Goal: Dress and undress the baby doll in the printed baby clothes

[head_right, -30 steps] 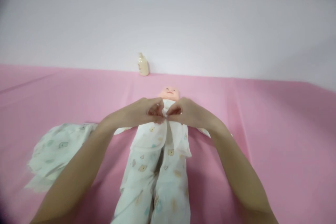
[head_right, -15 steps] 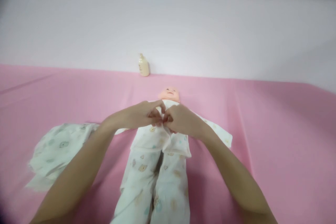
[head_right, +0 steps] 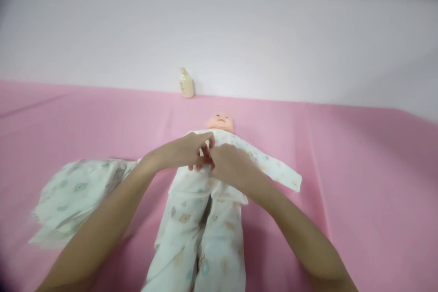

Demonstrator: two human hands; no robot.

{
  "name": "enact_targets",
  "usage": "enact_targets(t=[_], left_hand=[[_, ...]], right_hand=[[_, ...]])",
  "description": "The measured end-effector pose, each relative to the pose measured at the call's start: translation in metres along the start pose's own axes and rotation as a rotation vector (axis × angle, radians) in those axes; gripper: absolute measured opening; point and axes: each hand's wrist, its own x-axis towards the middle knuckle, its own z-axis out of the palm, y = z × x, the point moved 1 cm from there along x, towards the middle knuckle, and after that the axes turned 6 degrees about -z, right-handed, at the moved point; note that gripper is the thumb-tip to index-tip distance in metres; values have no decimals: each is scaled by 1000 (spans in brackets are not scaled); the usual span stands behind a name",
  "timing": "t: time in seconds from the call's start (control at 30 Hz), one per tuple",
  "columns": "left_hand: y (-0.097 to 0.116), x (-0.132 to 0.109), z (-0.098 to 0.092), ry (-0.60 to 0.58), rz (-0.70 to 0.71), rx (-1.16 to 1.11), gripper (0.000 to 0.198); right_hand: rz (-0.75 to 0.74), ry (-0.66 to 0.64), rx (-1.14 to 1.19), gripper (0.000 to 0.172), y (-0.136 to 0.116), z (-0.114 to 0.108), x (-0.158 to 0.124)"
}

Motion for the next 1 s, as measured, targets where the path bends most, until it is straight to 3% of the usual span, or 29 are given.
enact_targets(t=[0.27,0.5,0.67,0.77,1.0], left_hand=[[-1,-1,-2,-57,-7,16,30],[-10,6,-10,-141,45,-51,27],[-20,14,-13,-229,89,-147,32],[-22,13,-13,-215,102,-172,32],[-17,9,-12,-181,6,-76,37]], right_hand=[[-19,-38,-106,10,-9,-1,4],[-66,37,139,18,2,4,11],[-78,-36,236,11,6,-6,8],[-59,-24,150,16,1,-11,1],[-19,-8,-395,20,-21,6,-6]])
